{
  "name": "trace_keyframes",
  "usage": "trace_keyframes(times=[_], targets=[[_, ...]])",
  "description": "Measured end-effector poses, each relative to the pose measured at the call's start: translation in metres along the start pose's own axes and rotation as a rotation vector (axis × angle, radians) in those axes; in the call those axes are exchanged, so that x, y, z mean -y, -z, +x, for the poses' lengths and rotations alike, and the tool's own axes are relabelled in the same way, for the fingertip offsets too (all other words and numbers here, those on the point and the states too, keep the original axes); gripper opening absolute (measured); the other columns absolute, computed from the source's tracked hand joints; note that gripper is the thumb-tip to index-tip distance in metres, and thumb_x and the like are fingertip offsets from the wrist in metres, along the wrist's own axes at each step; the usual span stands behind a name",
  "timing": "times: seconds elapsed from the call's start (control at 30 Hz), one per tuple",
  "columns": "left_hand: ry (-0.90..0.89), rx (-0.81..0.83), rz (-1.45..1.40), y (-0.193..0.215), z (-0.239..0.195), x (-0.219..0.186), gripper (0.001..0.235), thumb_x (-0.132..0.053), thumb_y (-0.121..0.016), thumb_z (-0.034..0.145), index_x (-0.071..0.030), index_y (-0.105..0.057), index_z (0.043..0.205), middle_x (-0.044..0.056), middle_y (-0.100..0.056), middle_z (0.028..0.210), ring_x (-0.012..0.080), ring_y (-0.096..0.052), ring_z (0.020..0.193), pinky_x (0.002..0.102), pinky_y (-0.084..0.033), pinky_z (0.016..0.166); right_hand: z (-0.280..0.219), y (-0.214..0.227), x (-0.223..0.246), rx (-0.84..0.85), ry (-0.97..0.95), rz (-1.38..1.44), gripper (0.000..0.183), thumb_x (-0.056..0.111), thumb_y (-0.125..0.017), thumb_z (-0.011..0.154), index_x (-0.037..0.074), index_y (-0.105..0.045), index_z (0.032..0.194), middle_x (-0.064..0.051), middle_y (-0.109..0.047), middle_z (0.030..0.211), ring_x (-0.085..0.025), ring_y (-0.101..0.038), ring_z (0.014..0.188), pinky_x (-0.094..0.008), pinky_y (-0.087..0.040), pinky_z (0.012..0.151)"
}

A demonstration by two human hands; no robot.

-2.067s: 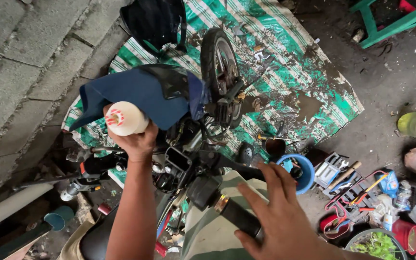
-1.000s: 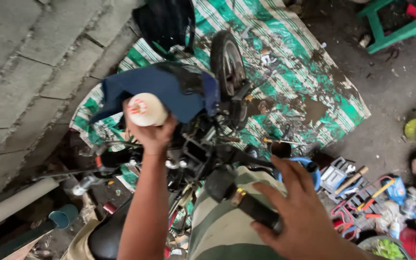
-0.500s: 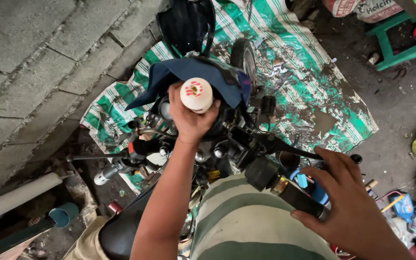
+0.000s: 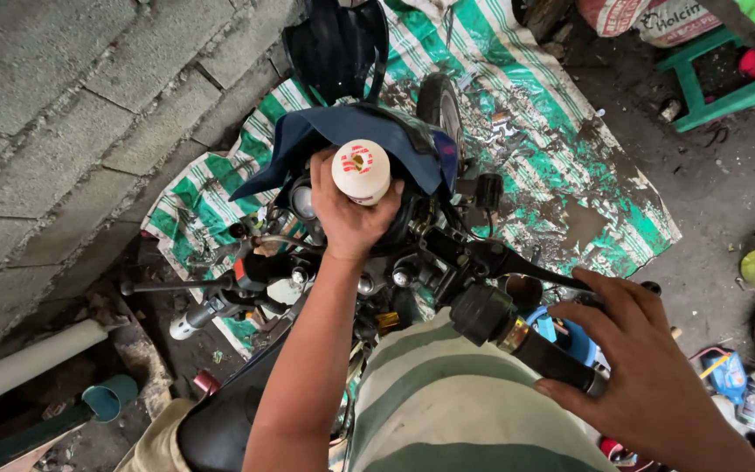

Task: The person pours a liquid from a white plastic bottle into the fuel tank of a blue motorcycle. They then place the bottle on the motorcycle's bodywork and briefly handle the handlebars before picking the bottle back up and placing it on the seat.

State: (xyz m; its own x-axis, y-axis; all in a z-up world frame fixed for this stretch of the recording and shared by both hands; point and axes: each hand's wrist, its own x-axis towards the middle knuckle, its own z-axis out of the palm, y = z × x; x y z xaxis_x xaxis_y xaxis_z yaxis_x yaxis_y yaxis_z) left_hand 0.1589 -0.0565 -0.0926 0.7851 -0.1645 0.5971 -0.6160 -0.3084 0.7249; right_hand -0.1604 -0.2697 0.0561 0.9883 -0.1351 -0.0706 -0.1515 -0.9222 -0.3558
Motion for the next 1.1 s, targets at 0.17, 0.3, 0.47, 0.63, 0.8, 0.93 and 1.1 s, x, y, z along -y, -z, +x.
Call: trace_keyframes(times=[0.17, 0.3, 0.47, 0.63, 0.8, 0.93, 1.1], targets=[[0.001, -0.001, 0.0, -0.001, -0.002, 0.001, 0.063, -0.047, -0.088, 0.081, -0.003, -0.061, 0.118, 0.018, -0.063, 0.114, 0.0386, -0.061, 0.108, 0.052, -0.054, 0.089, 0.001, 0.006, 0.006, 0.002, -0.01, 0.01, 0.079, 0.065, -0.093, 0.068, 0.029, -0.07, 0.135, -0.007, -0.056, 0.167, -0.039, -0.049, 0.144, -0.057, -0.045, 0.119], [0.014, -0.01, 0.008, -0.001, -0.002, 0.001, 0.065, -0.05, -0.087, 0.081, -0.004, -0.062, 0.12, 0.018, -0.063, 0.113, 0.0379, -0.063, 0.107, 0.051, -0.055, 0.087, -0.003, 0.004, 0.005, 0.008, -0.036, 0.0, 0.077, 0.065, -0.093, 0.068, 0.029, -0.072, 0.132, -0.003, -0.059, 0.164, -0.036, -0.05, 0.141, -0.055, -0.049, 0.115], [-0.007, -0.014, 0.009, -0.001, -0.001, 0.001, 0.063, -0.043, -0.088, 0.079, -0.003, -0.062, 0.119, 0.018, -0.064, 0.114, 0.0389, -0.062, 0.108, 0.051, -0.055, 0.092, -0.005, 0.0, 0.005, -0.067, 0.028, -0.033, 0.08, 0.066, -0.092, 0.067, 0.026, -0.071, 0.133, -0.007, -0.063, 0.165, -0.034, -0.062, 0.138, -0.051, -0.047, 0.119], [-0.006, -0.022, -0.001, -0.002, -0.002, 0.0, 0.063, -0.042, -0.09, 0.079, -0.003, -0.063, 0.12, 0.018, -0.064, 0.115, 0.0388, -0.062, 0.109, 0.05, -0.055, 0.093, -0.009, 0.001, 0.009, -0.076, -0.006, -0.152, 0.08, 0.069, -0.088, 0.068, 0.029, -0.07, 0.135, 0.0, -0.067, 0.162, -0.029, -0.066, 0.132, -0.054, -0.045, 0.118], [-0.016, -0.03, -0.002, -0.003, -0.002, -0.001, 0.062, -0.041, -0.091, 0.079, -0.003, -0.063, 0.12, 0.017, -0.066, 0.114, 0.0384, -0.063, 0.11, 0.049, -0.056, 0.094, -0.012, 0.0, 0.01, -0.103, 0.036, -0.179, 0.073, 0.066, -0.084, 0.075, 0.027, -0.07, 0.135, 0.0, -0.068, 0.16, -0.029, -0.071, 0.123, -0.049, -0.05, 0.116], [-0.014, -0.036, -0.003, -0.004, -0.002, -0.001, 0.062, -0.041, -0.091, 0.079, -0.002, -0.062, 0.119, 0.018, -0.065, 0.113, 0.0388, -0.063, 0.108, 0.05, -0.055, 0.091, -0.016, -0.002, 0.01, -0.037, -0.019, -0.183, 0.076, 0.063, -0.083, 0.075, 0.027, -0.068, 0.139, 0.005, -0.067, 0.163, -0.028, -0.073, 0.121, -0.047, -0.054, 0.11], [0.006, -0.035, -0.014, -0.005, -0.004, 0.002, 0.064, -0.043, -0.091, 0.079, -0.004, -0.063, 0.121, 0.017, -0.064, 0.114, 0.0372, -0.064, 0.109, 0.049, -0.057, 0.087, -0.018, -0.002, 0.016, 0.015, -0.101, -0.242, 0.07, 0.065, -0.079, 0.077, 0.028, -0.07, 0.136, 0.011, -0.067, 0.163, -0.028, -0.074, 0.121, -0.046, -0.058, 0.107]])
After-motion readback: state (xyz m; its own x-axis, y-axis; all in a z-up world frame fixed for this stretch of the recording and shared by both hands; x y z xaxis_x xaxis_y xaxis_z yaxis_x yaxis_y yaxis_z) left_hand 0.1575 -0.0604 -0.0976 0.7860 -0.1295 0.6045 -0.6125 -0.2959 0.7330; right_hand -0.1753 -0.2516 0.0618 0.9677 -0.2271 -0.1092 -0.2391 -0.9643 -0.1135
